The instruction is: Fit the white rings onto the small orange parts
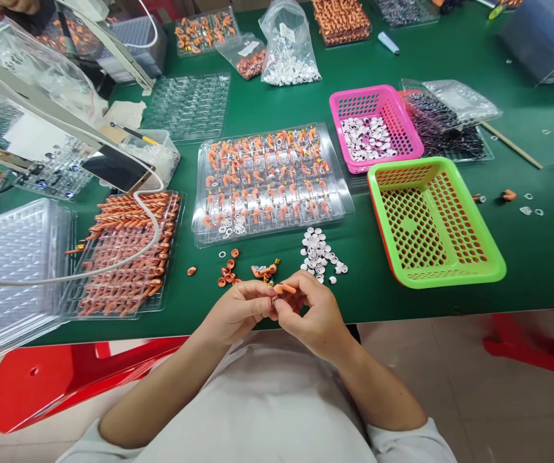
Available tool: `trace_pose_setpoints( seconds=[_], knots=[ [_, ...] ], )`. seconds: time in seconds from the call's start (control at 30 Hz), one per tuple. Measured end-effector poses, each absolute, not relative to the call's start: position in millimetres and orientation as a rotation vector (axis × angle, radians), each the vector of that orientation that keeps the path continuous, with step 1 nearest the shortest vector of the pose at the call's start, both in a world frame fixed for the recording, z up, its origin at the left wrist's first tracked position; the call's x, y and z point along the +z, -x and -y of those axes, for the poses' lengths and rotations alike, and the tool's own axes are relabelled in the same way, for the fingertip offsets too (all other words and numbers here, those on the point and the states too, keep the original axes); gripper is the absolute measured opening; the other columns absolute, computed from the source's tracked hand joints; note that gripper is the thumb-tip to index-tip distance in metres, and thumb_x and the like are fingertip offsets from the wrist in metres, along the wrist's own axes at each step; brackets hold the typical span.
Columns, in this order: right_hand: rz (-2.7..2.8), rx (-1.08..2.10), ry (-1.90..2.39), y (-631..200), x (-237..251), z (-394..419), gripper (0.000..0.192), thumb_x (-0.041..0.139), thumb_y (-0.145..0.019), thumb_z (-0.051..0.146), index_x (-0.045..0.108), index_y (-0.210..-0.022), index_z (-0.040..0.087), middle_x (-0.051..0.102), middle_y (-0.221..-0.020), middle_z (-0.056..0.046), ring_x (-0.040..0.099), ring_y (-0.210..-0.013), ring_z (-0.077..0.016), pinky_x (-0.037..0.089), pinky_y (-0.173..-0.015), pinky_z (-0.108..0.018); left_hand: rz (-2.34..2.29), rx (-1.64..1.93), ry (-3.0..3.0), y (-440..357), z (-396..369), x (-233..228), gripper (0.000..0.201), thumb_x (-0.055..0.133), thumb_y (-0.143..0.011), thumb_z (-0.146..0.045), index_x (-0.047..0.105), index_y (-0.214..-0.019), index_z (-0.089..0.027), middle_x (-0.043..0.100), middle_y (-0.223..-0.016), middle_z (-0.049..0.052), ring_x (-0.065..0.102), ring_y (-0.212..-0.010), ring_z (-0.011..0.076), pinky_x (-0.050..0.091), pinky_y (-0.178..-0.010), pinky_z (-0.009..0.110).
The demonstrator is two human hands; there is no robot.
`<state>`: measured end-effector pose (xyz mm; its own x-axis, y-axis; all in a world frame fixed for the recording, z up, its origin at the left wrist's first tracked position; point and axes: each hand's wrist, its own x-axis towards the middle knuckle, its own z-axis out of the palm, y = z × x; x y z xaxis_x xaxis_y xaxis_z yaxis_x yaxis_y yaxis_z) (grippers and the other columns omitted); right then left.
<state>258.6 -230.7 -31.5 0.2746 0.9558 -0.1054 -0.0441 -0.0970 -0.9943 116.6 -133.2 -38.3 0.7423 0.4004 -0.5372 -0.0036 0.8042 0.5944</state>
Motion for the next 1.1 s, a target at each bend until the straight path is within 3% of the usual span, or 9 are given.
trace_pose_setpoints(
  seconds=[0.33,0.63,1.1],
  knots=[
    [1.064,1.036,1.446,-265,-28,233,0.020,0.059,-0.083,0.016,0.066,-0.101,0.021,0.061,-0.096,-0.005,0.063,-0.077,-0.0158,0.057,-0.058,-0.024,-0.709,0.220,-0.621,-118,133,-39,0.024,0.091,-0.057,-0.024,0.077,-0.074,-0.015,0.073,-0.068,0.003,0.067,-0.061,0.0131,0.055,-0.066,0.026],
    [1.093,1.150,1.331,-268,-30,238,0.010,0.061,-0.086,0.017,0.070,-0.088,0.021,0.054,-0.085,-0.003,0.058,-0.074,-0.0137,0.055,-0.061,-0.023,-0.695,0.161,-0.684,-112,132,-47,0.022,0.092,-0.052,-0.019,0.077,-0.068,-0.015,0.073,-0.064,0.004,0.064,-0.057,0.0133,0.053,-0.058,0.025],
    [0.992,1.239,1.289,-269,-34,234,0.003,0.063,-0.086,0.020,0.065,-0.084,0.020,0.051,-0.084,-0.001,0.058,-0.071,-0.0133,0.054,-0.062,-0.025,-0.678,0.165,-0.771,-111,132,-43,0.014,0.086,-0.064,-0.018,0.077,-0.074,-0.014,0.074,-0.067,0.004,0.068,-0.063,0.0143,0.054,-0.064,0.025]
  ],
)
